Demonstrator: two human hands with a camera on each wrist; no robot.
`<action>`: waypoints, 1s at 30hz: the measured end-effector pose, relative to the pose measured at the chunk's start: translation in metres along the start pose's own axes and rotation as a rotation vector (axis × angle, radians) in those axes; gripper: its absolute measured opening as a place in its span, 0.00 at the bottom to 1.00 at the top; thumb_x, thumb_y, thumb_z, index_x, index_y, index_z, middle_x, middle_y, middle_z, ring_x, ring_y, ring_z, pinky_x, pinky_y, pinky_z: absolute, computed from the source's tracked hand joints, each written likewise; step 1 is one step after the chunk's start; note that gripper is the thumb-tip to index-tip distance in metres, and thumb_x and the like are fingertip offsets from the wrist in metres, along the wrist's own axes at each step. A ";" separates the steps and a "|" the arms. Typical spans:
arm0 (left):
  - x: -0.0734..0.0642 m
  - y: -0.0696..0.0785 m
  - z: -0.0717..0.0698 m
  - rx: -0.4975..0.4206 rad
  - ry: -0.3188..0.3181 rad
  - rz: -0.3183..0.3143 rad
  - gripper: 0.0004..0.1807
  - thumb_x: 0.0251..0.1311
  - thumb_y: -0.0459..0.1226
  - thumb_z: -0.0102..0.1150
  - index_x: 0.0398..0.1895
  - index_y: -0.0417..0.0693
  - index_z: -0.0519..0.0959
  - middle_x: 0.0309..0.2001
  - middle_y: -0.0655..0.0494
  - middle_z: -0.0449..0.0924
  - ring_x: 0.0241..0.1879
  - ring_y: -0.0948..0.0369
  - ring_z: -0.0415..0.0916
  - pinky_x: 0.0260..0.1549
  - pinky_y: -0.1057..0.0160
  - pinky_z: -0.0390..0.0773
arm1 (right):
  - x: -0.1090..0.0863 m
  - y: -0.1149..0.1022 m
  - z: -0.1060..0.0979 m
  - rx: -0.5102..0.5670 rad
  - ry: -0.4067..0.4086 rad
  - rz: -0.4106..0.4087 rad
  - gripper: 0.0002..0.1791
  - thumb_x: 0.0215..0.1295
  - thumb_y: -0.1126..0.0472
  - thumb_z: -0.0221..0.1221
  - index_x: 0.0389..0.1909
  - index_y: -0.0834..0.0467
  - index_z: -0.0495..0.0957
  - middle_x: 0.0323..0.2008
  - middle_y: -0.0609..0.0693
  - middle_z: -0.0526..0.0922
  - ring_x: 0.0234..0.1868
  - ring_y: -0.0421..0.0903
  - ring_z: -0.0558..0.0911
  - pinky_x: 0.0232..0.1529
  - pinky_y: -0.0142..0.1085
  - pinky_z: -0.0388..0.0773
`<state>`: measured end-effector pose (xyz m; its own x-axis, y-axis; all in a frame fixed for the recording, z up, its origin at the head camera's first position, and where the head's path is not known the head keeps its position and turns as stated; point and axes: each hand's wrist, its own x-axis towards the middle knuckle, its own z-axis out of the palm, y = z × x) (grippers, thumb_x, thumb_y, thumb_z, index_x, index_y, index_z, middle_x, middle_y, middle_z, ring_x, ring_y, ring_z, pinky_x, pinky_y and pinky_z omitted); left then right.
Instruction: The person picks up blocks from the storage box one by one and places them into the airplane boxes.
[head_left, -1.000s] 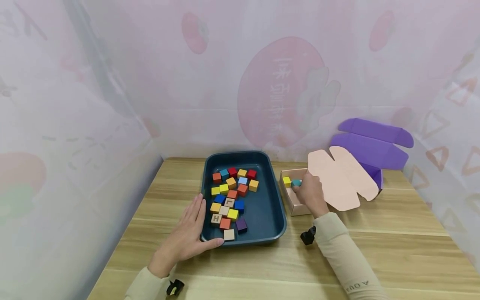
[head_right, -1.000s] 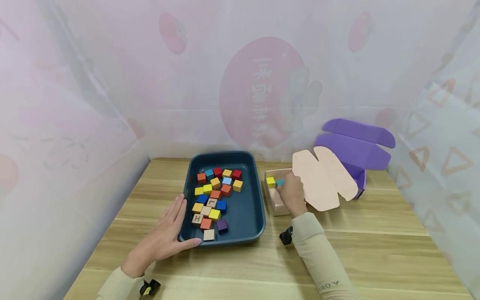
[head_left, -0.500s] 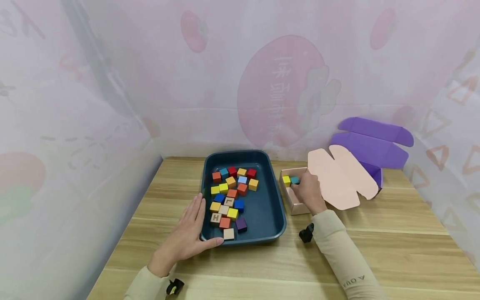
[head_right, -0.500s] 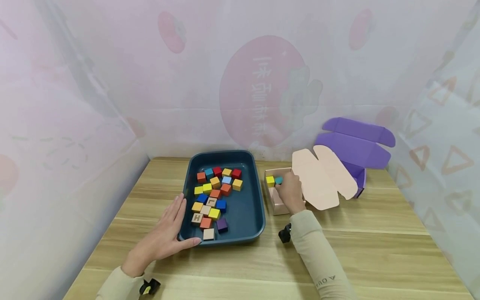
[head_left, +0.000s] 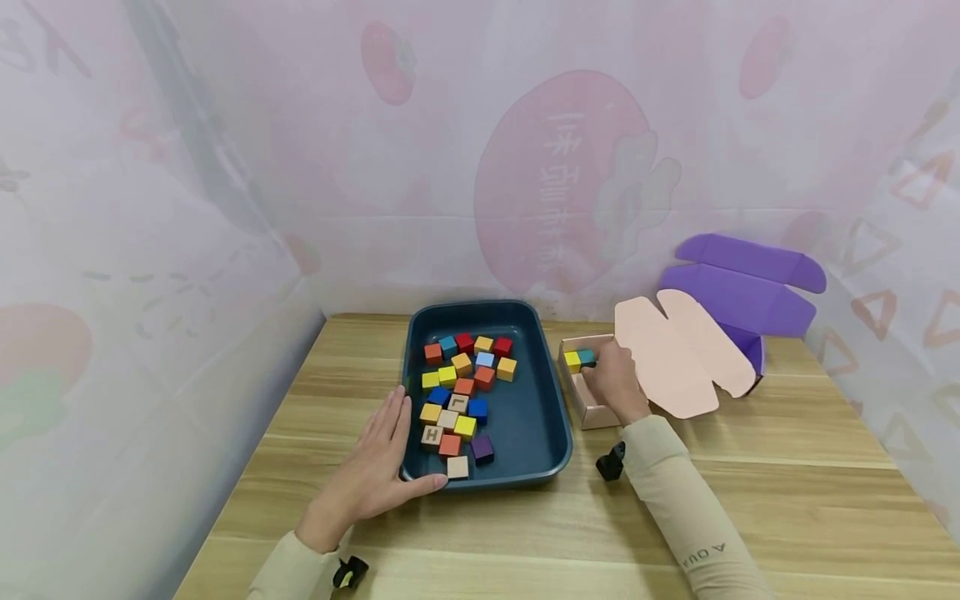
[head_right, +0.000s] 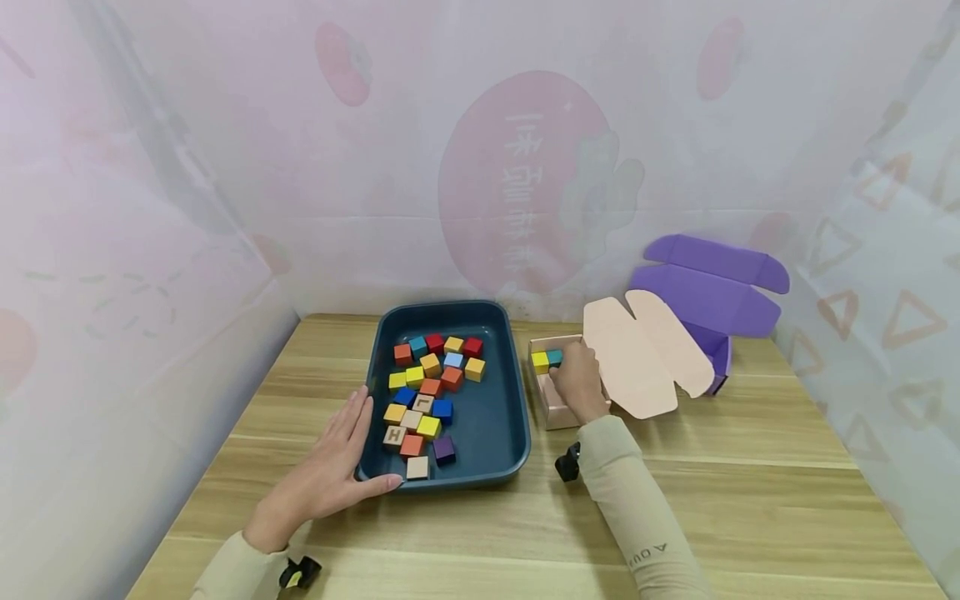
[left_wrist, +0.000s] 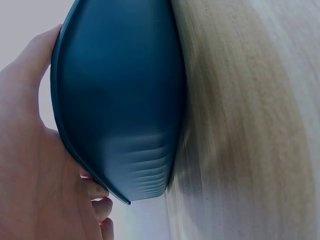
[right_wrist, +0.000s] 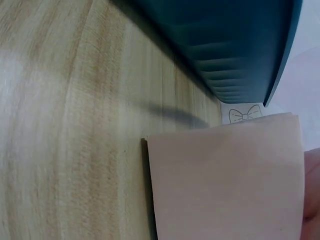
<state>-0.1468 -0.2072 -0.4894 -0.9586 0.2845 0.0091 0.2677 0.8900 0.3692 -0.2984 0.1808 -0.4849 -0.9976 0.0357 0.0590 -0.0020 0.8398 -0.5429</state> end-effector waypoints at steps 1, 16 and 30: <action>0.000 0.000 0.000 0.000 0.000 0.001 0.70 0.57 0.75 0.59 0.87 0.41 0.40 0.88 0.45 0.32 0.87 0.43 0.37 0.83 0.35 0.47 | 0.000 0.000 0.000 0.001 -0.006 -0.009 0.14 0.69 0.65 0.63 0.54 0.59 0.87 0.43 0.63 0.88 0.36 0.55 0.85 0.35 0.45 0.85; 0.001 0.001 -0.001 0.006 0.002 0.005 0.70 0.57 0.75 0.59 0.87 0.40 0.41 0.88 0.44 0.33 0.87 0.42 0.37 0.83 0.36 0.48 | -0.010 -0.015 -0.022 -0.011 -0.039 -0.075 0.18 0.67 0.63 0.69 0.22 0.60 0.70 0.19 0.50 0.70 0.22 0.46 0.69 0.25 0.35 0.66; 0.001 0.001 0.000 0.007 0.009 0.008 0.70 0.57 0.74 0.60 0.87 0.40 0.41 0.88 0.44 0.33 0.87 0.42 0.37 0.83 0.35 0.48 | -0.054 -0.069 -0.034 -0.039 -0.085 -0.366 0.11 0.65 0.61 0.72 0.37 0.65 0.83 0.32 0.55 0.86 0.34 0.48 0.83 0.39 0.38 0.83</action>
<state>-0.1474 -0.2064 -0.4888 -0.9573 0.2882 0.0202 0.2757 0.8901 0.3630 -0.2423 0.1393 -0.4223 -0.9334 -0.3146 0.1727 -0.3588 0.8088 -0.4659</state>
